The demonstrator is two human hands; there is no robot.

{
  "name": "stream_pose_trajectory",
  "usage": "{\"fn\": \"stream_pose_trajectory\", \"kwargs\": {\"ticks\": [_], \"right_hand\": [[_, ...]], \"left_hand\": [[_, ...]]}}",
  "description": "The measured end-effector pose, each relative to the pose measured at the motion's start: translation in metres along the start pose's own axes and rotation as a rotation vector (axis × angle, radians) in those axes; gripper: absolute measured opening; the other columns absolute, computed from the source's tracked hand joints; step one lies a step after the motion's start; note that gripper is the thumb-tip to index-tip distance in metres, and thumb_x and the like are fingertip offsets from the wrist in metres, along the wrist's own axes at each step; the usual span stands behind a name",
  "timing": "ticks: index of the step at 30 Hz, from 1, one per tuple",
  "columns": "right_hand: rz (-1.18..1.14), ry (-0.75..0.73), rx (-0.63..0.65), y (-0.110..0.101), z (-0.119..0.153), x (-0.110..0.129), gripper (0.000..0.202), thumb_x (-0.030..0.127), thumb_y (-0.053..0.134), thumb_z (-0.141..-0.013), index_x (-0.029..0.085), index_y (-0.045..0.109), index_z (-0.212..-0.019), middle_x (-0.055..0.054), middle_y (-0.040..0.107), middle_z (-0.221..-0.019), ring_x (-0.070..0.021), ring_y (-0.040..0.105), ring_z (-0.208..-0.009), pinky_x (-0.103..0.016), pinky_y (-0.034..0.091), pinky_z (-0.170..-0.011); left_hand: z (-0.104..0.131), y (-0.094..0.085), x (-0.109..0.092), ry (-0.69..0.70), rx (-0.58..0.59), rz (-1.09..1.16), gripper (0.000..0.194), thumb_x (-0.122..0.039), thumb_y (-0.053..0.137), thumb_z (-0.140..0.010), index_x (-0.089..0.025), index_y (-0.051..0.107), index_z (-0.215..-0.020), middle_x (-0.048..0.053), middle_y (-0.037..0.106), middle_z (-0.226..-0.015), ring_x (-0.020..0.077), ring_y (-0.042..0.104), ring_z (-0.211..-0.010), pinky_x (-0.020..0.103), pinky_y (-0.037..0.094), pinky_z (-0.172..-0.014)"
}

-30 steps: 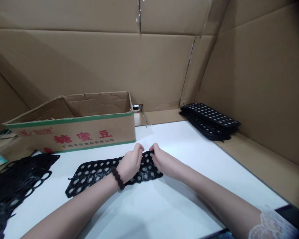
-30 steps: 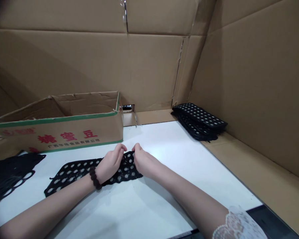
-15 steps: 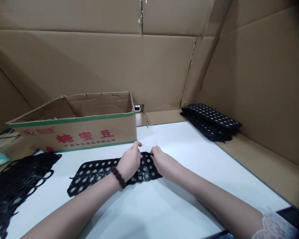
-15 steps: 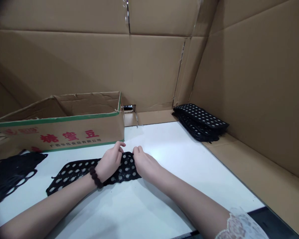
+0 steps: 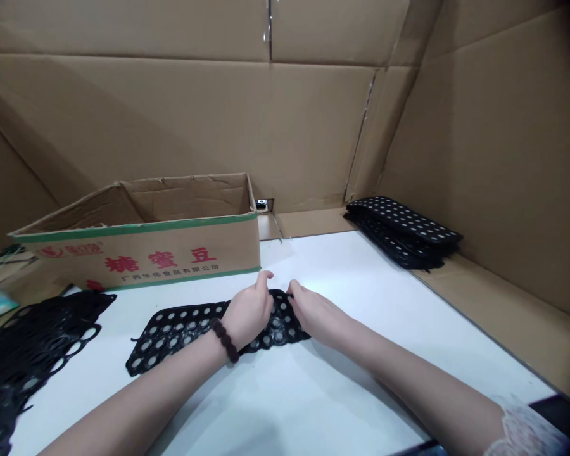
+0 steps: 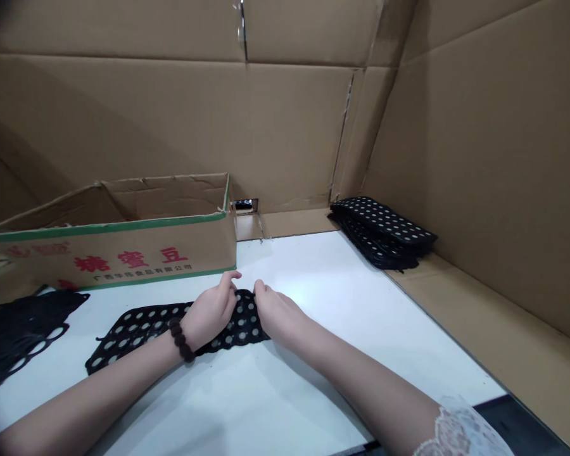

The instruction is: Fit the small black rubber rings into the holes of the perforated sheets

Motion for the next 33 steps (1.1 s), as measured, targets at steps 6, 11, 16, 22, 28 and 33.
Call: {"fn": "stream_pose_trajectory", "kwargs": {"ticks": [6, 11, 16, 22, 28, 33], "right_hand": [[0.003, 0.037, -0.003, -0.001, -0.001, -0.001, 0.005, 0.016, 0.030, -0.084, 0.016, 0.034, -0.087, -0.006, 0.053, -0.076, -0.0124, 0.046, -0.055, -0.022, 0.026, -0.047], [0.056, 0.038, -0.026, 0.004, -0.004, -0.001, 0.010, 0.012, 0.029, -0.082, 0.017, 0.033, -0.090, -0.006, 0.052, -0.078, -0.0137, 0.048, -0.058, -0.023, 0.027, -0.049], [0.098, 0.036, -0.072, 0.010, -0.007, -0.001, 0.011, 0.013, 0.028, -0.083, 0.018, 0.034, -0.091, -0.004, 0.050, -0.078, -0.0135, 0.048, -0.059, -0.023, 0.026, -0.049], [0.091, 0.048, -0.103, 0.007, -0.005, 0.001, 0.014, 0.009, 0.029, -0.079, 0.018, 0.035, -0.088, -0.003, 0.046, -0.076, -0.0121, 0.043, -0.055, -0.023, 0.025, -0.048], [-0.048, 0.030, -0.129, 0.007, -0.006, 0.002, 0.012, 0.011, 0.028, -0.080, 0.018, 0.035, -0.086, -0.003, 0.045, -0.074, -0.0124, 0.041, -0.058, -0.023, 0.030, -0.053], [-0.275, 0.042, -0.183, 0.007, -0.008, -0.005, 0.004, 0.017, 0.029, -0.083, 0.019, 0.033, -0.084, -0.002, 0.049, -0.073, -0.0127, 0.045, -0.061, -0.022, 0.033, -0.055]], "left_hand": [[0.000, 0.003, -0.008, 0.134, 0.067, -0.134, 0.022, -0.030, 0.029, -0.085, -0.017, 0.041, -0.073, 0.007, 0.054, -0.072, 0.0209, 0.052, -0.071, 0.032, 0.040, -0.064], [-0.001, 0.006, -0.005, 0.124, 0.170, -0.051, 0.023, -0.035, 0.028, -0.086, -0.017, 0.040, -0.079, 0.006, 0.055, -0.070, 0.0198, 0.053, -0.064, 0.029, 0.039, -0.055], [-0.004, 0.009, 0.003, 0.059, 0.242, 0.007, 0.026, -0.037, 0.027, -0.086, -0.017, 0.043, -0.081, 0.006, 0.058, -0.069, 0.0194, 0.056, -0.064, 0.027, 0.039, -0.054], [0.001, 0.005, -0.014, 0.254, 0.172, -0.146, 0.026, -0.028, 0.025, -0.088, -0.017, 0.046, -0.077, 0.005, 0.059, -0.071, 0.0186, 0.056, -0.066, 0.028, 0.040, -0.058], [0.005, 0.011, -0.020, 0.356, 0.140, -0.215, 0.023, -0.019, 0.026, -0.086, -0.016, 0.046, -0.076, 0.005, 0.058, -0.067, 0.0176, 0.055, -0.062, 0.028, 0.041, -0.057], [0.006, 0.012, -0.021, 0.393, 0.132, -0.253, 0.025, -0.019, 0.025, -0.086, -0.017, 0.045, -0.072, 0.004, 0.056, -0.065, 0.0170, 0.054, -0.061, 0.028, 0.040, -0.057]]}}
Point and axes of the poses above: each hand's wrist, its own z-axis away from the middle knuckle, its own y-axis out of the palm, x = y × z, the point moved 6 cm from there along -z, towards the middle knuckle
